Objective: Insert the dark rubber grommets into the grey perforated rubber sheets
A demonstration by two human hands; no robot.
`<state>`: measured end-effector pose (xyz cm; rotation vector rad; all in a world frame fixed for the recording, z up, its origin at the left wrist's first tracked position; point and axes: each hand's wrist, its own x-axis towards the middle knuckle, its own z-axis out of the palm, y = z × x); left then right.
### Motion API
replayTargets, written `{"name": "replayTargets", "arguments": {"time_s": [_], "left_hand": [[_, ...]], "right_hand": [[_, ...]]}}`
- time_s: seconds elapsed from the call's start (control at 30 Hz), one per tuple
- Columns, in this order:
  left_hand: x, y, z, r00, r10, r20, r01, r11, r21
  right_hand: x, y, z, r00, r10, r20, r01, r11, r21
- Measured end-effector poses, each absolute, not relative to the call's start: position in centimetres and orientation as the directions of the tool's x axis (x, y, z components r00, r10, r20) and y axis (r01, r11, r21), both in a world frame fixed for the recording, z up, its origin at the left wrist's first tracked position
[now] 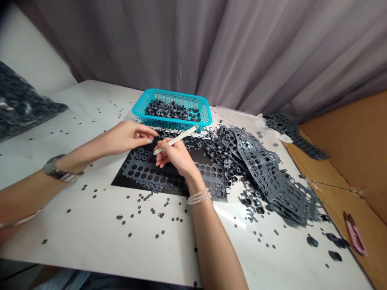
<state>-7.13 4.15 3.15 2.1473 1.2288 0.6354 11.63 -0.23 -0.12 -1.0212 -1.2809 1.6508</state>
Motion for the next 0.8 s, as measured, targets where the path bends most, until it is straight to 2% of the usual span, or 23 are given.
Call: {"name": "replayTargets", "arguments": {"time_s": [0.07,0.17,0.4,0.8], "left_hand": [[-8.6,3.1,2.0,0.53,0.836,0.143,0.67,-0.516,0.534],[-9.7,2.0,0.6,0.589,0.793,0.153,0.682,-0.59,0.432],[-9.5,0.8,0.0,0.639,0.762,0.106,0.671,-0.62,0.406],[-9.0,1.0,-0.8,0.605,0.776,0.178,0.687,-0.622,0.376]], "right_hand": [[10.5,0.0,-0.8,-0.197,0.975,-0.104,-0.042,-0.115,-0.992],[9.5,0.1,-1.8,-0.149,0.986,-0.075,0.077,-0.064,-0.995],[9.2,-0.3,-2.2,-0.187,0.982,-0.008,0.222,0.034,-0.974],[8.2,-1.2,-0.7,-0.157,0.985,0.075,0.464,0.14,-0.875]]}}
